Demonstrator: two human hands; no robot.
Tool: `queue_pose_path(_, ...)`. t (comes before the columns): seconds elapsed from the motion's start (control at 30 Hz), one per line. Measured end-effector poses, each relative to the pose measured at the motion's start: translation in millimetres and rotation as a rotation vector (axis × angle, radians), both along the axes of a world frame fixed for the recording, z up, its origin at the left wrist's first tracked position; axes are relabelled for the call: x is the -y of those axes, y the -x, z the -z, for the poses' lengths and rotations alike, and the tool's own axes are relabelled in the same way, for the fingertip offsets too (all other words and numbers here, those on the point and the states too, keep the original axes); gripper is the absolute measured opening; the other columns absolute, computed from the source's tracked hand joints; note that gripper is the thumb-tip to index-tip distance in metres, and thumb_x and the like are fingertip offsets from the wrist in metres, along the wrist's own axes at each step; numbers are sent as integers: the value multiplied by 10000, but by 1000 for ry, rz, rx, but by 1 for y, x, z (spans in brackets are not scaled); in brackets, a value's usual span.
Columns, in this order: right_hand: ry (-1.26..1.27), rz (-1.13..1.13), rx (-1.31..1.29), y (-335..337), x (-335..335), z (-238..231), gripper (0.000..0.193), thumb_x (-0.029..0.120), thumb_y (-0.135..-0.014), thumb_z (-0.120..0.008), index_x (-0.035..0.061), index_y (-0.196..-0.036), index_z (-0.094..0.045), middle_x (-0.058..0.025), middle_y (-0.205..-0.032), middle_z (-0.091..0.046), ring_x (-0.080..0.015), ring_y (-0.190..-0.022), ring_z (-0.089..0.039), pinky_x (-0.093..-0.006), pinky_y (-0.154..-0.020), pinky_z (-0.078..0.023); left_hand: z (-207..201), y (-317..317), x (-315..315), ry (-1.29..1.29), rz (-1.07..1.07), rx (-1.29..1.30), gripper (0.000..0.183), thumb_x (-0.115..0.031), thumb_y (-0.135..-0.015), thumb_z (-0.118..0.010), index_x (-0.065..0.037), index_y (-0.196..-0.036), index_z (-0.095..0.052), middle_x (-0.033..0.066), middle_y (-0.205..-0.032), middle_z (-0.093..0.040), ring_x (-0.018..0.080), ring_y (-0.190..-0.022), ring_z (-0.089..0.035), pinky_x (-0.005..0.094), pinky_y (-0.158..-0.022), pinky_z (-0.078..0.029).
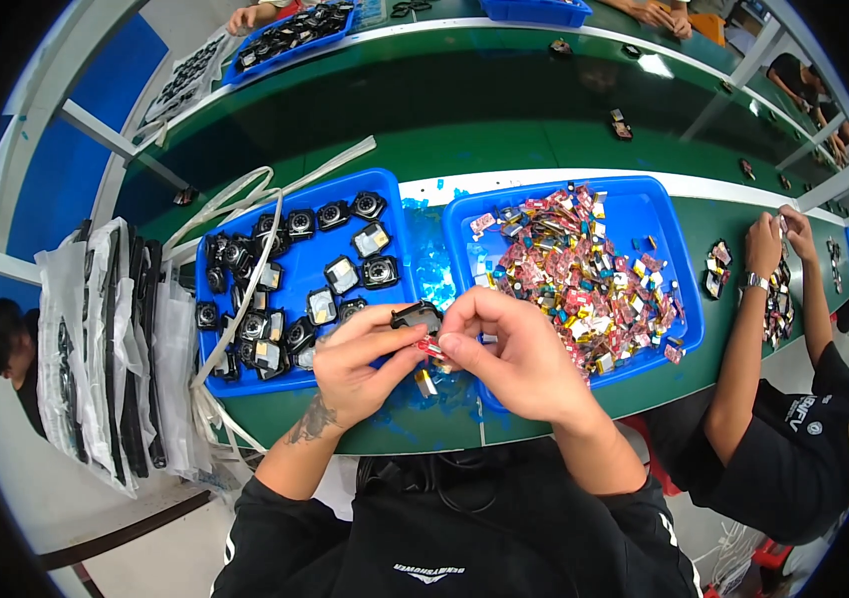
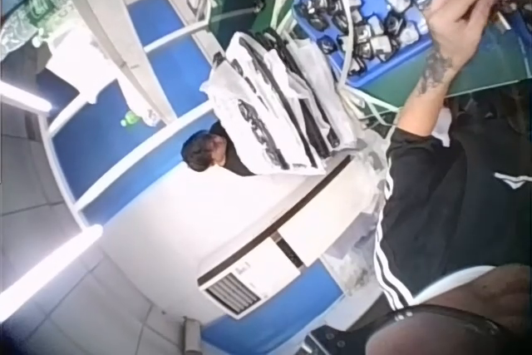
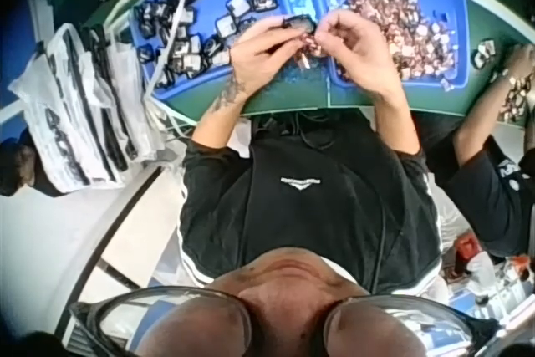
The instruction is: Manually assemble components of small electronic devices, likely cameras or sensors.
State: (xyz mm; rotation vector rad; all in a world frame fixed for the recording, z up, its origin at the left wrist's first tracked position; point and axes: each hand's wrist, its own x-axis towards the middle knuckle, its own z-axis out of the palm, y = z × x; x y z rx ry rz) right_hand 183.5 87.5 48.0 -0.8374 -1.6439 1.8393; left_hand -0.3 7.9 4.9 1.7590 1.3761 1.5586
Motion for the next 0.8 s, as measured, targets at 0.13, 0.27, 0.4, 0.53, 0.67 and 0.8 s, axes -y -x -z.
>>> queue_pose_path(0.13, 164, -47, -60, -2, 0, 5, 77, 82, -951, -609, 13, -946, -576, 13, -868, -580, -44, -799, -577, -211, -695, -524, 2, 0, 2, 147, 46, 164, 198, 45, -778, -758, 37, -970, -711, 113, -1008, -662, 147, -814, -679, 223, -708, -560)
queue_pose_path(0.27, 117, 27, -16, 0, 5, 5, 74, 76, -945, -611, 24, -955, -559, 15, -892, -577, -46, -821, -581, -218, -711, -540, 3, -3, 3, 403, 128, 564, 143, 46, -829, -717, 76, -966, -687, 97, -1020, -628, 139, -859, -664, 230, -743, -568)
queue_pose_path(0.4, 132, 93, -96, 1, 10, 3, 96, 31, -910, -640, 32, -948, -552, -2, -936, -584, -55, -838, -591, -214, -704, -544, -4, -4, 0, 549, 165, 796, 159, 58, -855, -683, 110, -1004, -664, 104, -1077, -605, 145, -884, -666, 238, -762, -581)
queue_pose_path(0.53, -169, 211, 42, 9, 17, 13, 218, -48, -835, -691, 30, -956, -527, -40, -932, -602, -69, -811, -608, -213, -673, -544, 2, -7, 2, 492, 216, 758, 235, 58, -868, -666, 110, -1097, -646, 108, -1108, -607, 161, -939, -666, 249, -805, -575)
queue_pose_path(0.67, -238, 278, 66, 12, 17, 16, 245, -40, -829, -706, 28, -931, -494, -46, -853, -618, -48, -667, -576, -193, -598, -485, -3, -9, 0, 437, 150, 755, 345, 82, -870, -643, 97, -1212, -599, 132, -1175, -604, 198, -1026, -653, 297, -896, -555)
queue_pose_path(0.8, -279, 323, 84, 13, 17, 19, 260, -32, -822, -719, 38, -906, -483, -32, -787, -615, -25, -575, -518, -186, -521, -404, -1, -11, 0, 458, 154, 749, 361, 117, -871, -614, 102, -1230, -585, 156, -1212, -599, 229, -1072, -641, 338, -934, -553)
